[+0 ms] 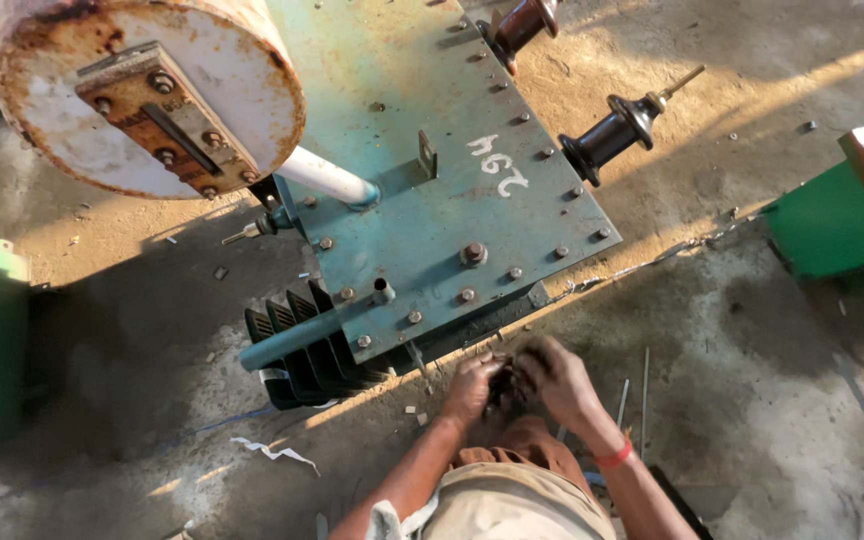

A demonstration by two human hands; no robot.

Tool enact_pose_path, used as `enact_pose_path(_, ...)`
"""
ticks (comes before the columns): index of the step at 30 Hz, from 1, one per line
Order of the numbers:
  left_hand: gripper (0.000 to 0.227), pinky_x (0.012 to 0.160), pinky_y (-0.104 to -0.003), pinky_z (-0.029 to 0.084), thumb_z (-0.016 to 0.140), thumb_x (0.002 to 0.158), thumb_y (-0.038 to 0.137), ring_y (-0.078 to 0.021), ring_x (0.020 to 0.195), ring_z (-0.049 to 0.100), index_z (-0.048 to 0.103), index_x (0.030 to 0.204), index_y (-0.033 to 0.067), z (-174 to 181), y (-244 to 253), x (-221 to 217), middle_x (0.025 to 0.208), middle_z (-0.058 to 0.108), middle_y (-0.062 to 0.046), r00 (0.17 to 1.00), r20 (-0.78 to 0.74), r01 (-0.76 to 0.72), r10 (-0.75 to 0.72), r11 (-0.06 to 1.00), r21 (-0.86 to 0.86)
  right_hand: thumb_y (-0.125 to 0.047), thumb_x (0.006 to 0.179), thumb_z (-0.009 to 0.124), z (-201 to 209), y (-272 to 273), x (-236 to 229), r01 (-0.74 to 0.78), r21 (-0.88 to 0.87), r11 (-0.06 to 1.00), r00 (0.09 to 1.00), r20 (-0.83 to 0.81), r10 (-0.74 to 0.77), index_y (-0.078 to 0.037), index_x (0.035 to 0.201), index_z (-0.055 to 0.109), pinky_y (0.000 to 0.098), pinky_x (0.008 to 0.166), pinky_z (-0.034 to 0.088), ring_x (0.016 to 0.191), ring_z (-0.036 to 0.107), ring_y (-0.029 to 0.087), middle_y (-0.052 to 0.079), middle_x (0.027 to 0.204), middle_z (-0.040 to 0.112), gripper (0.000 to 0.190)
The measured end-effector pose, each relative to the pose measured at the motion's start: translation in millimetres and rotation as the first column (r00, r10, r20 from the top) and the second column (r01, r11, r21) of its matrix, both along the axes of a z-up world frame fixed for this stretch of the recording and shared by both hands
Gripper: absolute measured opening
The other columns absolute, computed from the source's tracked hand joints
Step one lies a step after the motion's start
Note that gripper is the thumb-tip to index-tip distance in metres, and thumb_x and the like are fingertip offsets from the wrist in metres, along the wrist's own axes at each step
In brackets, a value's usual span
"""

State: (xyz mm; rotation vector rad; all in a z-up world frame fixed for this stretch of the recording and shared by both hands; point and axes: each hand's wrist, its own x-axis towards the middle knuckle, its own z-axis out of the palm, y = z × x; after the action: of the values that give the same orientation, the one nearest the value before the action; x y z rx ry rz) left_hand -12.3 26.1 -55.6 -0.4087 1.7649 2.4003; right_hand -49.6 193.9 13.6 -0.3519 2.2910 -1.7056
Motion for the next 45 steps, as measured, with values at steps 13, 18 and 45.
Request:
enact_pose_path(13,0.023,0.069,-0.046,0.058,0.068,0.095,0.032,-0.0359,0.080,0.073,0.074,0.092,0.0096,130.8,7.3,-121.6,0.088,0.073,-0.015,0.963,-0.155,-0.134,-0.220,0.111,-0.985,-0.014,0.092,0.061,-166.9,-39.4,-146.8,0.707,-0.614,0.350,0.460,0.776,0.431,-0.009,0.092,0.065,0.0313,0.076,0.058,0.076,0.065,0.016,0.002,0.083,0.067,0.007)
enact_pose_path(18,0.027,0.063,-0.038,0.060,0.065,0.106,0.032,-0.0258,0.077,0.074,0.070,0.106,0.0049,123.4,8.5,-116.5,0.094,0.071,-0.015,0.960,-0.031,-0.021,-0.278,0.038,-0.999,-0.010,0.087,0.060,-163.3,-41.8,-145.6,0.652,-0.627,0.426,0.458,0.774,0.437,-0.011,0.093,0.065,0.0305,0.071,0.054,0.077,0.065,0.016,0.002,0.085,0.068,0.008)
enact_pose_path(45,0.016,0.063,-0.042,0.058,0.074,0.092,0.021,-0.0313,0.077,0.073,0.069,0.088,0.0064,127.2,7.1,-107.5,0.080,0.071,-0.012,0.880,-0.360,-0.343,-0.309,0.110,-0.933,-0.015,0.099,0.055,-137.1,-33.1,-134.8,0.537,-0.726,0.431,0.551,0.688,0.472,-0.008,0.100,0.067,0.0272,0.067,0.052,0.075,0.063,0.014,0.002,0.086,0.068,0.014)
